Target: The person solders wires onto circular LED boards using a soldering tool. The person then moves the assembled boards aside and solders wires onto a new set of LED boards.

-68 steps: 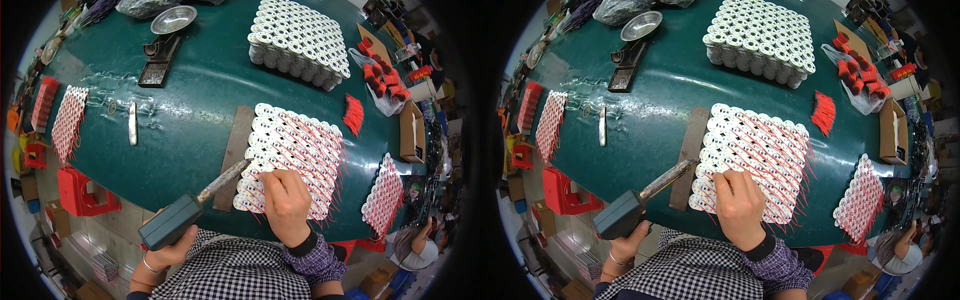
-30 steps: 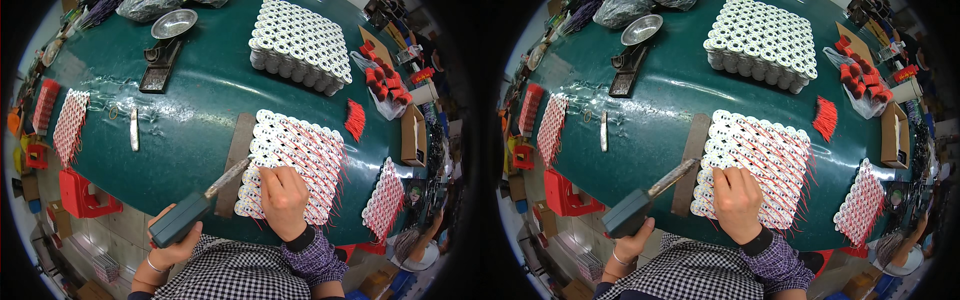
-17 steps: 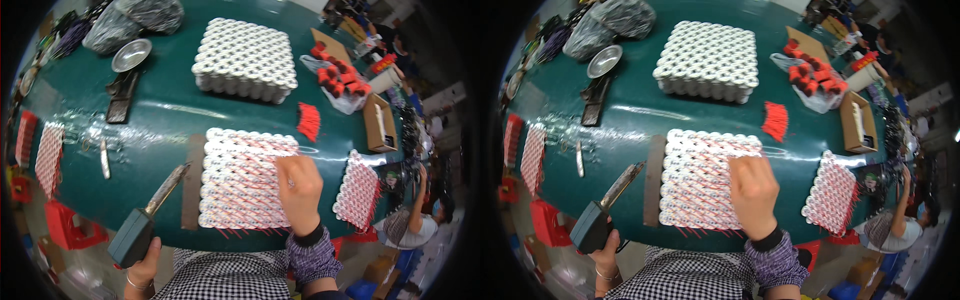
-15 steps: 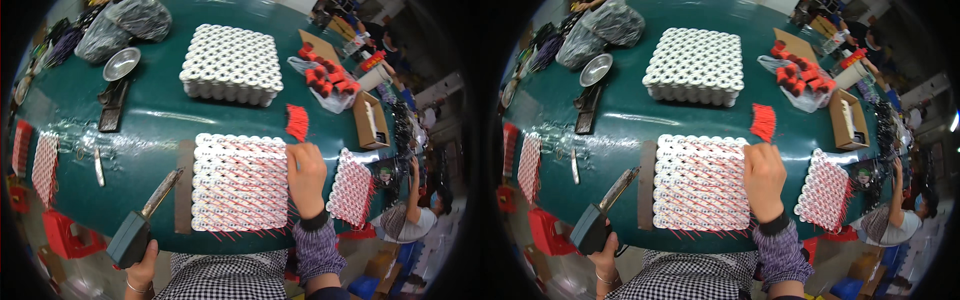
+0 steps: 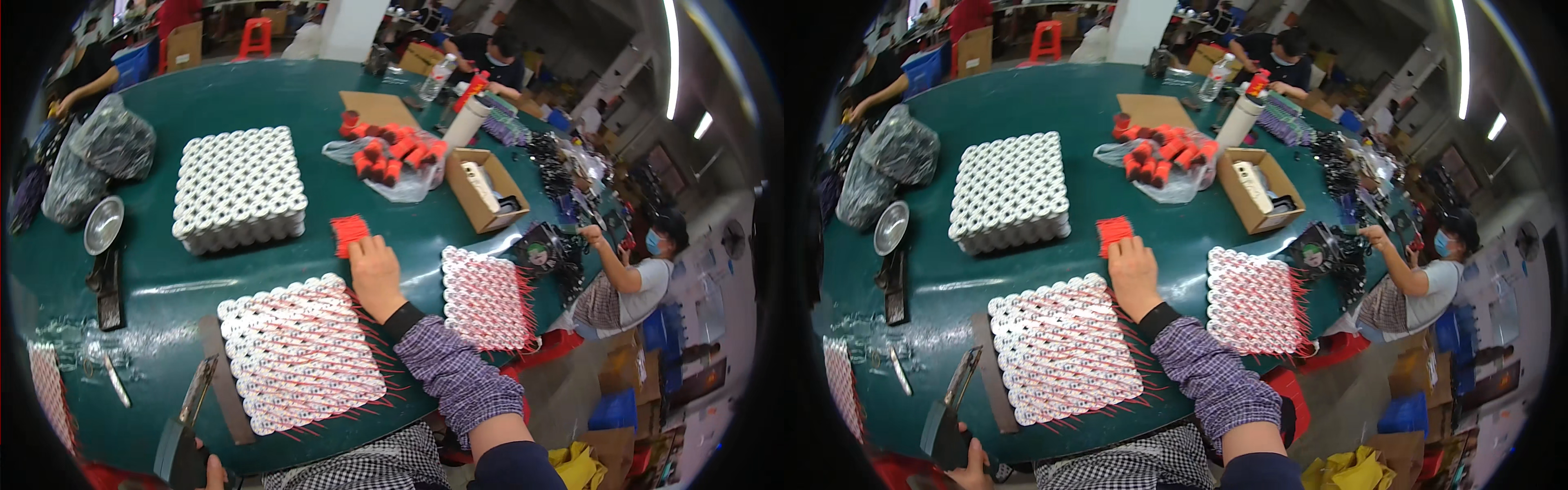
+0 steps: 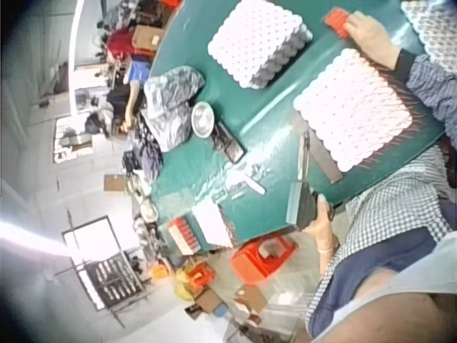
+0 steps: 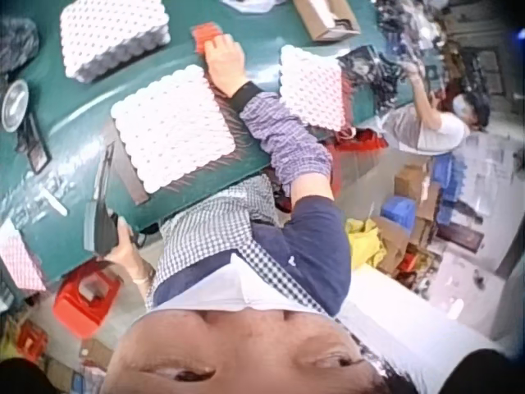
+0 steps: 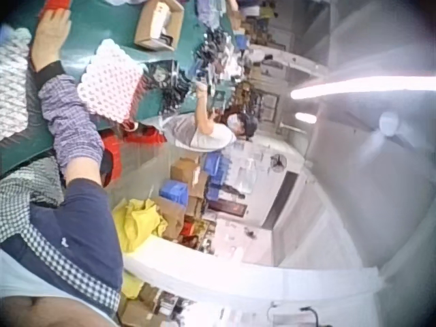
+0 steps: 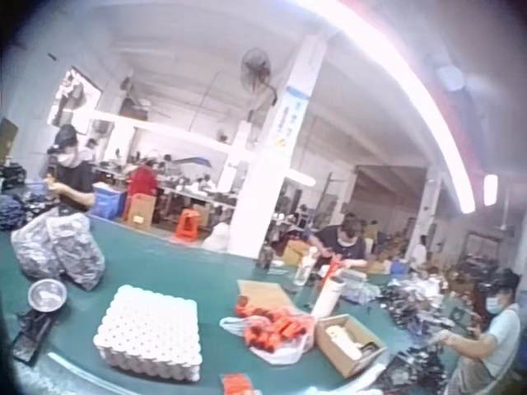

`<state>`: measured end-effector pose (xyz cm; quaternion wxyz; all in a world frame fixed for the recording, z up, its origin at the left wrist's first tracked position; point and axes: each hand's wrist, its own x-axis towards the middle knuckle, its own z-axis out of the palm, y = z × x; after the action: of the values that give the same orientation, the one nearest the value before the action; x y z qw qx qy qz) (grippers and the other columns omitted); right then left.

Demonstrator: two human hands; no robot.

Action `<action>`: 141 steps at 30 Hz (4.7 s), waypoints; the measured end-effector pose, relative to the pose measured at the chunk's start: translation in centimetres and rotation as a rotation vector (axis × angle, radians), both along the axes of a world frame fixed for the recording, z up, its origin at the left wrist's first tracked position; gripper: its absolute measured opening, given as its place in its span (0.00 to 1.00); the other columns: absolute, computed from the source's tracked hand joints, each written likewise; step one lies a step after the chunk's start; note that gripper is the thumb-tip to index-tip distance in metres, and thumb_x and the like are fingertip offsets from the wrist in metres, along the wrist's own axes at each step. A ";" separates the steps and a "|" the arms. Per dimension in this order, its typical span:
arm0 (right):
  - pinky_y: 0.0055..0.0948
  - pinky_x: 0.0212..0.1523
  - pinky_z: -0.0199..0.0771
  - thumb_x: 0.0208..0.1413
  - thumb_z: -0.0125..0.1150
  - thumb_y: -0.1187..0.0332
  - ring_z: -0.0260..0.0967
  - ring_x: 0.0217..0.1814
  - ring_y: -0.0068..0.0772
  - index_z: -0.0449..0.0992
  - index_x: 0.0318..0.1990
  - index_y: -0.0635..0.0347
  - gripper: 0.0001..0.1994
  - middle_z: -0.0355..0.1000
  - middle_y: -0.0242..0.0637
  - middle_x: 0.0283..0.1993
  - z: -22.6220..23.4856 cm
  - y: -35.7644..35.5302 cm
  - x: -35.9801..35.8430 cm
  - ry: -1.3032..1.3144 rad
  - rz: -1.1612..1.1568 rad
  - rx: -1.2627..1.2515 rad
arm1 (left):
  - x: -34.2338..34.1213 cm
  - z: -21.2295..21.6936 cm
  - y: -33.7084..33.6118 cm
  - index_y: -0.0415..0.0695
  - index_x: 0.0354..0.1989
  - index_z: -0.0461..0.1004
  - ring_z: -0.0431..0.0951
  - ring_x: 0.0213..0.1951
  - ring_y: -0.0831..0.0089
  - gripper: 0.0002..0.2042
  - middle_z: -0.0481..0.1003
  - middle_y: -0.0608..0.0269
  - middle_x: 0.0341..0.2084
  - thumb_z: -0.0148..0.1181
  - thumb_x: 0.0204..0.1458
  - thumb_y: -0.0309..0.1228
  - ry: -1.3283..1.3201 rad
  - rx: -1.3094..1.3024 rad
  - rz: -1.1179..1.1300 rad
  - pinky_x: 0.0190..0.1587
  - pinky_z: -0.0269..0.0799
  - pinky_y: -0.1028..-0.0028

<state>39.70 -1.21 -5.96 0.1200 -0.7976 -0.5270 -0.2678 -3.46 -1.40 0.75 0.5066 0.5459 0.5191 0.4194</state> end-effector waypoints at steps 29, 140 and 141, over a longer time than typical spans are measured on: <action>0.38 0.41 0.72 0.53 0.57 0.74 0.72 0.42 0.39 0.76 0.34 0.56 0.03 0.72 0.36 0.34 0.3 -0.8 2.0 0.193 0.087 0.028 | -0.1 0.7 -1.4 0.33 0.51 0.77 0.70 0.22 0.81 0.16 0.76 0.64 0.26 0.64 0.53 0.17 0.021 0.100 -0.053 0.24 0.66 0.78; 0.34 0.34 0.72 0.47 0.63 0.77 0.69 0.36 0.38 0.77 0.39 0.66 0.10 0.72 0.38 0.37 3.0 6.5 -13.7 0.372 0.544 -0.072 | 6.0 -1.1 10.2 0.36 0.32 0.78 0.74 0.22 0.77 0.06 0.75 0.62 0.23 0.68 0.46 0.21 0.132 0.101 -0.302 0.26 0.69 0.76; 0.34 0.34 0.72 0.47 0.63 0.77 0.69 0.36 0.38 0.77 0.39 0.66 0.10 0.72 0.38 0.37 3.0 6.6 -13.7 0.373 0.546 -0.071 | 5.9 -1.0 10.2 0.36 0.32 0.78 0.74 0.22 0.77 0.06 0.75 0.62 0.23 0.68 0.46 0.21 0.134 0.101 -0.300 0.26 0.69 0.76</action>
<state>25.98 5.35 -2.94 0.2538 -0.6660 -0.6992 -0.0564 2.44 8.83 -0.30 0.4999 0.6688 0.4425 0.3272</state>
